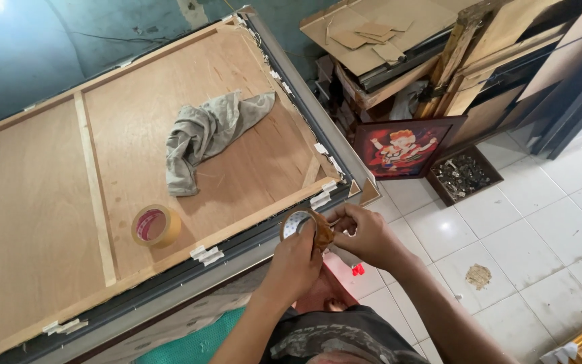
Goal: The person assembles a large picture frame by attaching wooden strips to the back of the frame using a utility knife and tape. They then wipe the frame with a cloth.
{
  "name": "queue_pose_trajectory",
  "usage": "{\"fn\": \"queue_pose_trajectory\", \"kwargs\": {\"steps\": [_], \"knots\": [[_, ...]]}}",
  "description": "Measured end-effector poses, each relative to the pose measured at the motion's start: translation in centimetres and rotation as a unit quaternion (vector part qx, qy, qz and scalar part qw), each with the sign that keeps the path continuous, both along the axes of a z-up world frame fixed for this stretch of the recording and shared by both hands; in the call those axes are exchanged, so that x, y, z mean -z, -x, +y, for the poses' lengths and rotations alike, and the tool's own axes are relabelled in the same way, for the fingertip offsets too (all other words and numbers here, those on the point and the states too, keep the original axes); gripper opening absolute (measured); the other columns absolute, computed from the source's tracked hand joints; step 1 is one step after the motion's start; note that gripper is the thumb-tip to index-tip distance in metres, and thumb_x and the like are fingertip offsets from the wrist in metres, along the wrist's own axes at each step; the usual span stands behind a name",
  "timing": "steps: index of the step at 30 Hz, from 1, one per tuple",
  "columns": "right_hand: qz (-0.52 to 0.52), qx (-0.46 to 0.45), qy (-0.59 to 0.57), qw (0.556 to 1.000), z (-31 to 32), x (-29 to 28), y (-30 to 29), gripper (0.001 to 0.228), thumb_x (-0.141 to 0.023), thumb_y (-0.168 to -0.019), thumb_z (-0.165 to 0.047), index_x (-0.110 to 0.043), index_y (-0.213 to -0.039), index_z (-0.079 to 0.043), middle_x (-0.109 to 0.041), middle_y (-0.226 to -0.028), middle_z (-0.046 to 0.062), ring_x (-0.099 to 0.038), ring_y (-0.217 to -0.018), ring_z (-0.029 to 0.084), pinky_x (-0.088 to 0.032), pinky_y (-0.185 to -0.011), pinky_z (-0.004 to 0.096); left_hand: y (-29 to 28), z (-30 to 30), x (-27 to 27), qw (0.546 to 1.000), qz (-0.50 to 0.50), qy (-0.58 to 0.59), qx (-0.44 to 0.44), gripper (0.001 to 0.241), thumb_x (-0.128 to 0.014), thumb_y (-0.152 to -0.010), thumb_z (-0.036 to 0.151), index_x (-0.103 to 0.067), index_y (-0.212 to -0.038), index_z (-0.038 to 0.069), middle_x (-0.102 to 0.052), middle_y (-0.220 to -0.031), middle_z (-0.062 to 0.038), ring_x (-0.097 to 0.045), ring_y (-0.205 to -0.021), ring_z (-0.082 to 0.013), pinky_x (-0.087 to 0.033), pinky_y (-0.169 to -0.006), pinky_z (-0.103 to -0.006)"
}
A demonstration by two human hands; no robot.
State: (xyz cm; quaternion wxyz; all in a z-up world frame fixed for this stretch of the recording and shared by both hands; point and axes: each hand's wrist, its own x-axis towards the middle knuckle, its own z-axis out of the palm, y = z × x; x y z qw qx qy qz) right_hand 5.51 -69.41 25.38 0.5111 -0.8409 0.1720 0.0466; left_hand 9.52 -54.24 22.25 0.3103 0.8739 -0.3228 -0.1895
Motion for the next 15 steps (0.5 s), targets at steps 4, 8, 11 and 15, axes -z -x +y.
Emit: {"fn": "queue_pose_trajectory", "kwargs": {"steps": [4,8,11,15], "knots": [[0.009,-0.029,-0.009,1.000,-1.4,3.1,-0.4,0.008,-0.068,-0.071,-0.020,-0.068,-0.071,-0.012,-0.064,-0.061,-0.003,-0.055,-0.060,0.005,-0.040,-0.060,0.022,0.2,-0.2,0.4,0.999,0.043,-0.026,0.002,0.024,-0.043,-0.076,0.010,-0.036,-0.100,0.008,-0.057,-0.072,-0.020,-0.051,-0.060,-0.0453,-0.032,-0.047,-0.0494],[0.046,-0.055,0.017,0.997,-2.2,2.8,-0.7,0.010,-0.066,-0.074,-0.021,-0.067,-0.071,-0.012,-0.061,-0.061,-0.004,-0.050,-0.059,0.006,-0.037,-0.060,0.023,-0.1,0.4,1.3,0.989,-0.129,-0.045,0.062,0.042,-0.053,-0.075,0.030,-0.043,-0.105,0.003,-0.061,-0.063,-0.013,-0.055,-0.060,-0.0363,-0.037,-0.067,-0.0429],[0.055,-0.040,-0.050,0.996,-3.4,3.8,-0.9,0.023,-0.065,-0.072,-0.025,-0.069,-0.088,-0.010,-0.067,-0.070,0.010,-0.056,-0.071,0.018,-0.045,-0.069,0.031,-0.8,1.6,1.3,0.980,-0.168,-0.099,0.043,0.050,-0.067,-0.062,0.039,-0.046,-0.102,0.017,-0.064,-0.075,-0.008,-0.065,-0.075,-0.0252,-0.024,-0.099,-0.0421],[0.055,0.065,-0.096,0.992,-6.5,5.3,-1.6,0.027,-0.060,-0.077,-0.026,-0.063,-0.095,-0.006,-0.066,-0.093,0.008,-0.061,-0.088,0.019,-0.047,-0.082,0.030,-2.1,6.4,1.9,0.969,-0.230,-0.086,-0.024,0.042,-0.076,-0.061,0.033,-0.054,-0.093,0.016,-0.066,-0.077,0.000,-0.062,-0.069,-0.0177,-0.032,-0.090,-0.0405]]}}
